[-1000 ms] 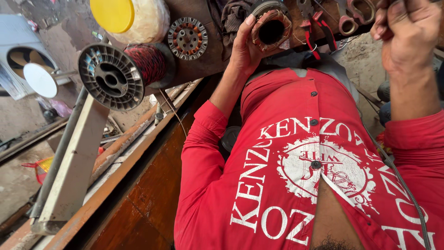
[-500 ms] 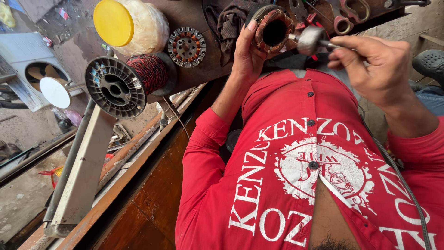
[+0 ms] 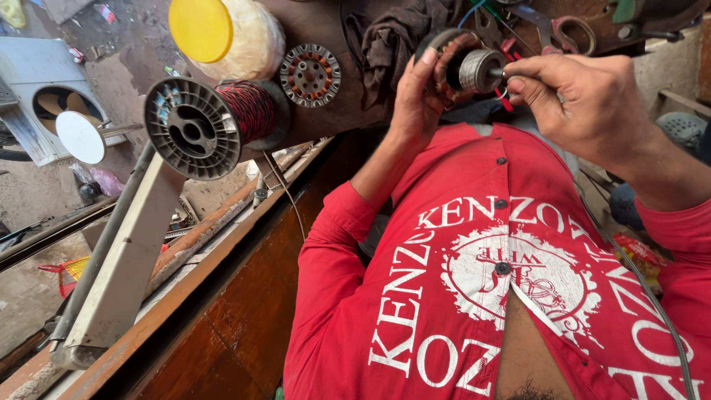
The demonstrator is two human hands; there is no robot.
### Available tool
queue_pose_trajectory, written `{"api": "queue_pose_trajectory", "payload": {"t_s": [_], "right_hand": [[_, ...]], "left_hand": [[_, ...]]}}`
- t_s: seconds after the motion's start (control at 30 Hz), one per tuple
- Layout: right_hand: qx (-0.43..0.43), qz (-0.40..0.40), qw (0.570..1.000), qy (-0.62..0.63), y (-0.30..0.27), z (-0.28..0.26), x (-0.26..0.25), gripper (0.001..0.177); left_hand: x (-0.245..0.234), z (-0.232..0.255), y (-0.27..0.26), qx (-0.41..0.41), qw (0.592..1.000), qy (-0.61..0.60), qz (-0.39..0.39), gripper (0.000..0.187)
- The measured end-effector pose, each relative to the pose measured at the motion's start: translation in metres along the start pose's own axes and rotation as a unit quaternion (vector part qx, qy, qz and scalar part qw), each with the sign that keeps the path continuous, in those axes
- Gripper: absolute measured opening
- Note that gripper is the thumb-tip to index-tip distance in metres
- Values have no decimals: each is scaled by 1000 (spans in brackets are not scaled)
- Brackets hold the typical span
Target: The person disassembles a small cylindrical motor, removes internal components, and uses pliers to adjust wires and parts. They reassemble the motor housing and continue manipulating the internal wiring.
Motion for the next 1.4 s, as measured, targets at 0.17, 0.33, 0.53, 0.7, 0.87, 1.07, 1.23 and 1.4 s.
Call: {"api": "queue_pose_trajectory", "payload": {"t_s": [0.17,0.33,0.53,0.7,0.87,1.07,1.23,1.4], "right_hand": [[3,-19,1000,-16,0,5,9,12],[2,-23,999,-29,-3,10,15,14],[10,-32,997,-68,-7,14,24,16],[-25,-24,996,-82,-11,14,30,15],[-34,-23,995,-94,-11,13,33,14],[-40,-27,993,-110,-9,10,35,15],[-40,-30,992,-115,-8,11,37,14],[-49,-27,992,-111,-8,10,36,13]], "left_hand": [[12,5,-8,10,998,-28,-46,50],[19,8,-10,-3,998,-29,-54,51],[20,7,-13,-7,998,-17,-54,52],[20,7,-15,-8,999,-13,-52,53],[18,5,-14,-17,999,-10,-43,52],[17,4,-12,-15,999,-7,-49,50],[18,4,-12,-14,998,3,-53,50],[19,4,-13,-40,999,12,-30,51]]}}
Point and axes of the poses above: each hand's wrist, its own y-axis towards the middle knuckle, its own x-axis out of the palm, z = x × y, the point moved 5 cm from there along y, towards the middle knuckle, and after that the axes turned 3 degrees about y, right-handed, at the moved point
